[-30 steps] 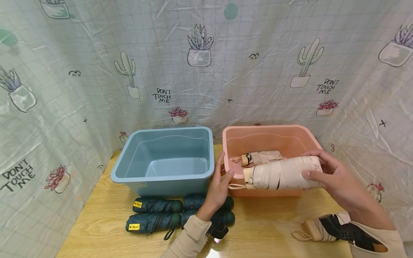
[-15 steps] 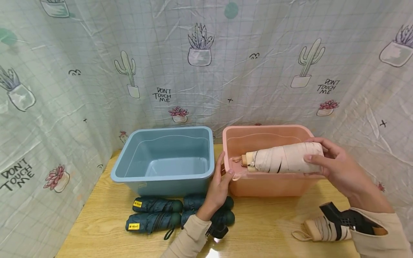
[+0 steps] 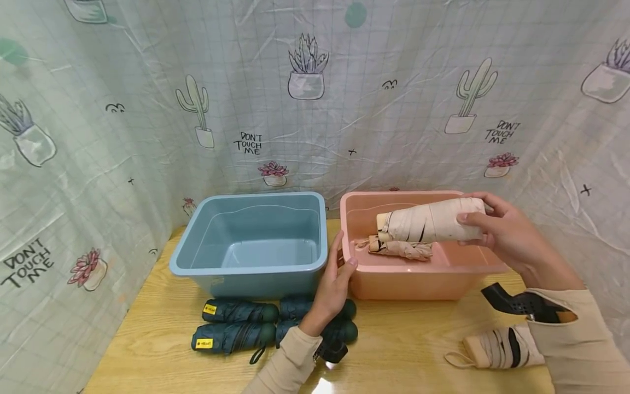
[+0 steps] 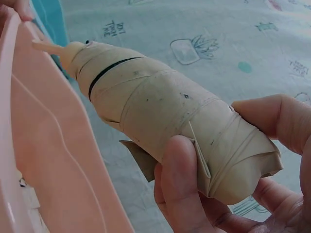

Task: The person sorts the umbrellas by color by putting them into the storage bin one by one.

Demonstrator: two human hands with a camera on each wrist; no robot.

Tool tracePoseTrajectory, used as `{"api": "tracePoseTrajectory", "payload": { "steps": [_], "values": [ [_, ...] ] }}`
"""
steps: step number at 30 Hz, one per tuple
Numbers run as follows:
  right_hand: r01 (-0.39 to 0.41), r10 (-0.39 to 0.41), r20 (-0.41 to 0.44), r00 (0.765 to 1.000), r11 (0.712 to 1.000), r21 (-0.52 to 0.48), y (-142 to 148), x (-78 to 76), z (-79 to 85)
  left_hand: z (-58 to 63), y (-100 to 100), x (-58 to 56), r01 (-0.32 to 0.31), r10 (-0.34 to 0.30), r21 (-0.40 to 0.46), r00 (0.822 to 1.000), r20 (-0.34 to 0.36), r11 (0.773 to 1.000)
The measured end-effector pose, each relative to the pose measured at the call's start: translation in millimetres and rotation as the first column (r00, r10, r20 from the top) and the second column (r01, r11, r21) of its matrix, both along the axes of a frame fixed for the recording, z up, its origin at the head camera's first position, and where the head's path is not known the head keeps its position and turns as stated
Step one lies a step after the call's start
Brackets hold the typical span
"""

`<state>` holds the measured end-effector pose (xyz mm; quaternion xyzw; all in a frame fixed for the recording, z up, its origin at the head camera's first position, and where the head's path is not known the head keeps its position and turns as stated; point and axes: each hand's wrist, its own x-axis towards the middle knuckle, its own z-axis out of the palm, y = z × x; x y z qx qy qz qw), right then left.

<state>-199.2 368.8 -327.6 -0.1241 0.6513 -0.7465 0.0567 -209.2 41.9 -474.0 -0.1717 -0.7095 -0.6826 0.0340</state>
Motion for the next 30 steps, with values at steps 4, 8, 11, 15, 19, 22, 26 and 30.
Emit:
{"api": "tracePoseTrajectory", "payload": {
  "steps": [4, 8, 11, 15, 19, 22, 26, 30],
  "values": [
    [0.023, -0.025, 0.039, 0.999, 0.999, 0.039, -1.4, -8.6, 7.3, 0.8, 0.3, -0.2, -0.008, 0.008, -0.007, 1.0, 0.0, 1.0],
    [0.045, -0.051, 0.072, 0.996, 0.995, 0.089, -4.2, -17.6, 14.5, 1.3, 0.1, 0.6, -0.005, 0.005, -0.024, 1.0, 0.011, 1.0],
    [0.06, -0.073, 0.089, 0.993, 0.988, 0.145, -7.7, -25.5, 19.6, 1.2, -0.2, 1.1, -0.001, 0.001, -0.029, 1.0, 0.014, 1.0],
    [0.083, -0.119, 0.102, 0.988, 0.948, 0.309, -14.1, -35.1, 25.7, 0.7, -0.5, 1.2, 0.0, 0.001, -0.026, 1.0, 0.017, 1.0],
    [0.105, -0.163, 0.094, 0.982, 0.887, 0.45, -21.5, -42.8, 27.2, 0.8, -0.6, 2.0, 0.009, -0.009, -0.014, 1.0, 0.011, 1.0],
    [0.107, -0.174, 0.092, 0.98, 0.864, 0.492, -25.6, -47.7, 25.9, 1.7, -1.1, 2.7, 0.011, -0.011, -0.013, 1.0, 0.005, 1.0],
    [0.091, -0.17, 0.099, 0.981, 0.84, 0.535, -30.9, -55.0, 24.8, 2.4, -2.2, 2.5, 0.005, -0.005, -0.027, 1.0, 0.008, 1.0],
    [0.075, -0.162, 0.1, 0.982, 0.812, 0.578, -36.1, -63.0, 23.6, 1.7, -2.0, 2.7, 0.004, -0.004, -0.028, 1.0, 0.009, 1.0]
  ]
}}
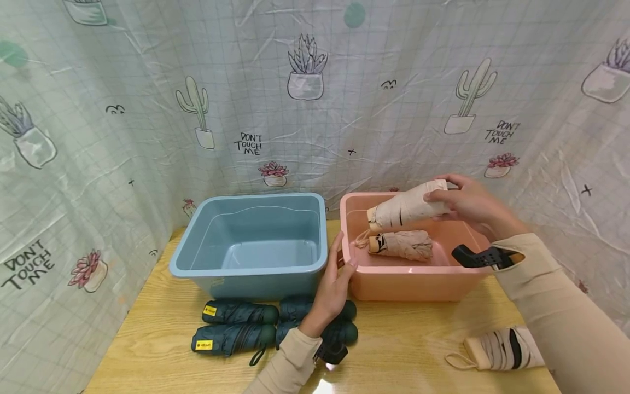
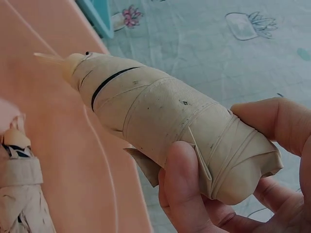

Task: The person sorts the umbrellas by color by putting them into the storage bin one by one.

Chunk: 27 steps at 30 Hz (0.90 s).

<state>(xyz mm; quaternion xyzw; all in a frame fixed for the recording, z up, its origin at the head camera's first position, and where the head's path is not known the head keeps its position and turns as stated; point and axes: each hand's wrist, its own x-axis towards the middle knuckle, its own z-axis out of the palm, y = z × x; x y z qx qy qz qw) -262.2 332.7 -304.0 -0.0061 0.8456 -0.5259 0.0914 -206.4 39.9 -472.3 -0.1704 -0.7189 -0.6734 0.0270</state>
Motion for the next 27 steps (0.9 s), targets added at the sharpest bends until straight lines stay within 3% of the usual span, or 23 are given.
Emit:
{"api": "tracePoseTrajectory", "payload": {
  "steps": [8, 17, 27],
  "values": [
    [-0.028, 0.026, 0.042, 0.999, 0.999, 0.046, -8.8, -17.2, -5.2, -0.8, 0.0, -0.5, 0.005, -0.005, 0.015, 1.0, 0.007, 1.0],
    [-0.036, 0.031, 0.081, 0.996, 0.997, 0.067, -15.3, -26.7, -15.9, -0.4, 0.5, -0.2, 0.006, -0.006, 0.001, 1.0, 0.024, 1.0],
    [-0.035, 0.031, 0.111, 0.993, 0.999, 0.028, -19.7, -41.8, -29.9, 0.4, -0.3, -0.5, 0.003, -0.003, 0.003, 1.0, 0.02, 1.0]
  ]
}}
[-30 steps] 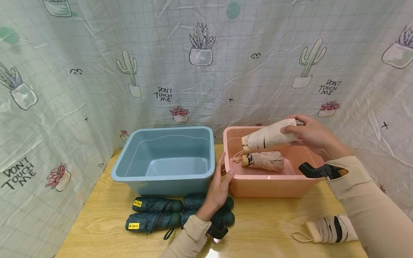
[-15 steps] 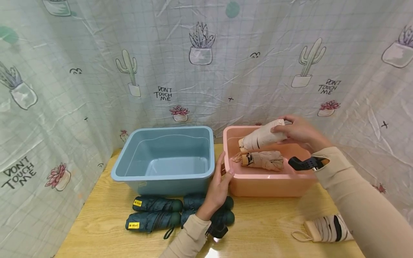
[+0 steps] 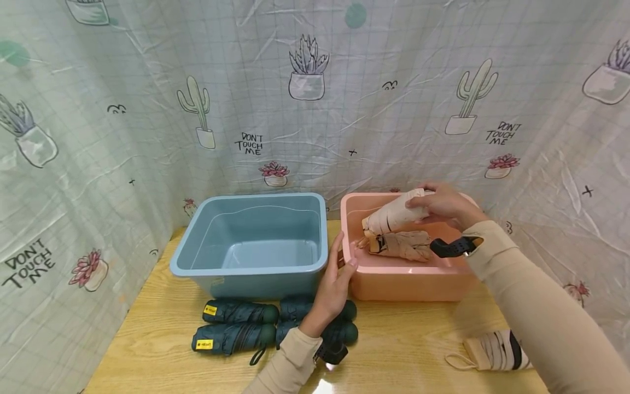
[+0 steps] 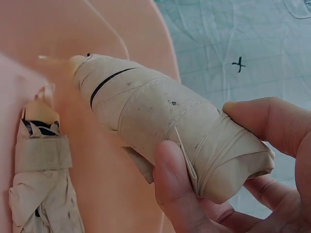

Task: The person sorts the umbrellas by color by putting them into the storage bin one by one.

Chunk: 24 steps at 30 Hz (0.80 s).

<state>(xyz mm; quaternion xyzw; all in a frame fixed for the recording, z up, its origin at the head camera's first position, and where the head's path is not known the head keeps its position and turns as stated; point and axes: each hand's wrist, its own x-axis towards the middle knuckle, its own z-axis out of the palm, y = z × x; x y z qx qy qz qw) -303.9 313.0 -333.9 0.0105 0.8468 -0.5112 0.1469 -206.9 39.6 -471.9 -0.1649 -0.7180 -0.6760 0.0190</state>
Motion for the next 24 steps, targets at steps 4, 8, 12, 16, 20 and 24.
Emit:
{"api": "tracePoseTrajectory", "payload": {
  "steps": [4, 8, 12, 16, 20, 24],
  "values": [
    [0.01, -0.01, 0.021, 1.0, 1.0, -0.012, -0.3, -5.3, -4.3, -0.3, -0.2, -0.2, 0.0, 0.0, 0.002, 1.0, -0.008, 1.0],
    [0.011, -0.011, 0.03, 0.999, 1.0, -0.008, -0.5, -8.3, -7.8, -1.0, -0.5, -0.7, -0.001, 0.001, -0.003, 1.0, -0.007, 1.0],
    [0.002, -0.002, 0.061, 0.998, 1.0, -0.009, -1.8, -9.9, -10.3, -1.3, -0.6, -1.0, -0.002, 0.002, -0.004, 1.0, 0.0, 1.0],
    [-0.009, 0.009, 0.106, 0.994, 1.0, -0.002, -2.8, -12.2, -12.5, -1.0, -0.7, -1.1, -0.005, 0.005, -0.003, 1.0, 0.005, 1.0],
    [-0.023, 0.018, 0.142, 0.99, 0.999, 0.033, -2.1, -15.5, -15.9, -1.0, -0.9, -1.2, -0.011, 0.011, -0.009, 1.0, 0.007, 1.0],
    [-0.023, 0.015, 0.167, 0.986, 0.999, 0.045, -1.6, -17.8, -20.3, -0.8, -1.0, -0.8, -0.011, 0.011, -0.01, 1.0, 0.01, 1.0]
  ]
}}
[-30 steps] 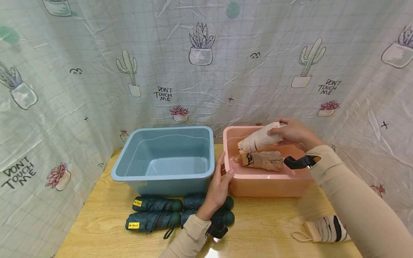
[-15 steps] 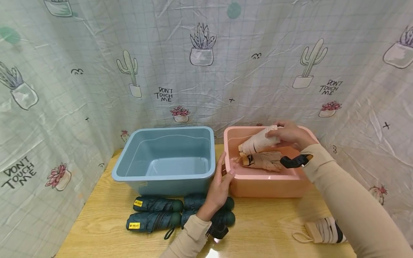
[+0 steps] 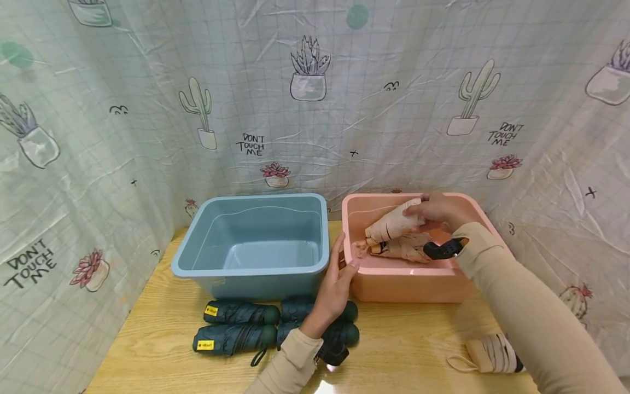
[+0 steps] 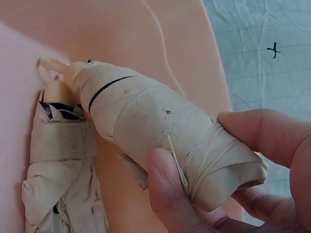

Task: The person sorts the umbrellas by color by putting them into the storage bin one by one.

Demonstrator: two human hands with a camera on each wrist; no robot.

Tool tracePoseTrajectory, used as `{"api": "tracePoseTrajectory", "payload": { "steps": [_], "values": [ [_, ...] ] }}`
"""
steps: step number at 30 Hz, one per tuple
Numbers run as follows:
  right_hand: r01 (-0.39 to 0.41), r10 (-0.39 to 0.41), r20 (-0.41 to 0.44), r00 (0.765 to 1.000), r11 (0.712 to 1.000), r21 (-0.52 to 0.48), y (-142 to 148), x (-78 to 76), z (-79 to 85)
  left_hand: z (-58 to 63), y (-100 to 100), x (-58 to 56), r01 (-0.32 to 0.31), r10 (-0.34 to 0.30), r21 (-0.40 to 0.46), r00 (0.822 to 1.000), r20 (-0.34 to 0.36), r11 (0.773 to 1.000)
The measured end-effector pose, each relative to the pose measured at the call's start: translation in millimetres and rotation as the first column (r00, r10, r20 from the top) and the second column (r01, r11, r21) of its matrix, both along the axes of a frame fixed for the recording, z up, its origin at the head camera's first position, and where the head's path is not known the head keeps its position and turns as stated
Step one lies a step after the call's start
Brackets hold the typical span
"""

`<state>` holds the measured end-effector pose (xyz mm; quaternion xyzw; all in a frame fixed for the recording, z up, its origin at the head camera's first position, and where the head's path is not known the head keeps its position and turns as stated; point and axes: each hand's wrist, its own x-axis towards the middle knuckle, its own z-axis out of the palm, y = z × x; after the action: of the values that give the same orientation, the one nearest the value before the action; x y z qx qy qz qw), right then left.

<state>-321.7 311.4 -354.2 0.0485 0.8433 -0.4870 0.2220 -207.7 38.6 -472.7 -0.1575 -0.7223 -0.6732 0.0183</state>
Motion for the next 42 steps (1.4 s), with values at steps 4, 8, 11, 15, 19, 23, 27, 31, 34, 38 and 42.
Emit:
{"api": "tracePoseTrajectory", "payload": {
  "steps": [4, 8, 11, 15, 19, 23, 27, 31, 34, 38, 42],
  "values": [
    [0.033, -0.031, 0.039, 0.999, 0.997, -0.064, 1.2, 0.5, -3.6, -0.5, 0.3, 1.2, 0.001, -0.001, 0.001, 1.0, -0.004, 1.0],
    [0.049, -0.046, 0.043, 0.998, 0.996, -0.078, 4.1, 2.2, -6.3, -1.4, 0.5, 1.2, 0.002, -0.002, 0.005, 1.0, -0.004, 1.0],
    [0.043, -0.042, 0.026, 0.999, 0.996, -0.08, 7.0, 3.6, -9.1, -1.9, 0.5, 1.3, 0.002, -0.002, 0.01, 1.0, -0.005, 1.0],
    [0.05, -0.049, 0.02, 0.999, 0.996, -0.069, 10.6, 5.0, -11.6, -2.3, 0.7, 1.8, 0.006, -0.006, 0.013, 1.0, -0.004, 1.0],
    [0.057, -0.056, 0.034, 0.998, 0.998, -0.011, 13.9, 6.1, -12.7, -2.9, 1.2, 2.5, 0.012, -0.011, 0.014, 1.0, -0.007, 1.0],
    [0.061, -0.062, 0.043, 0.997, 0.998, 0.029, 18.0, 6.4, -14.4, -3.5, 1.6, 2.4, 0.016, -0.016, 0.012, 1.0, -0.023, 1.0],
    [0.066, -0.068, 0.048, 0.997, 0.997, 0.05, 22.1, 5.5, -16.9, -4.3, 2.1, 1.1, 0.011, -0.01, 0.018, 0.999, -0.046, 1.0],
    [0.078, -0.083, 0.078, 0.993, 0.995, 0.066, 25.2, 3.9, -18.5, -4.0, 1.9, 0.8, 0.006, -0.005, 0.021, 0.999, -0.048, 1.0],
    [0.08, -0.087, 0.11, 0.99, 0.995, 0.067, 25.8, 4.2, -16.3, -3.4, 1.9, 1.4, 0.003, -0.002, 0.016, 0.999, -0.044, 1.0],
    [0.064, -0.075, 0.113, 0.991, 0.993, 0.095, 24.9, 7.7, -10.3, -2.6, 1.6, 2.4, 0.005, -0.004, 0.017, 0.999, -0.042, 1.0],
    [0.037, -0.043, 0.031, 0.999, 0.985, 0.167, 25.1, 15.7, -1.6, -2.8, 1.4, 2.1, 0.01, -0.01, 0.018, 0.999, -0.044, 1.0]
  ]
}}
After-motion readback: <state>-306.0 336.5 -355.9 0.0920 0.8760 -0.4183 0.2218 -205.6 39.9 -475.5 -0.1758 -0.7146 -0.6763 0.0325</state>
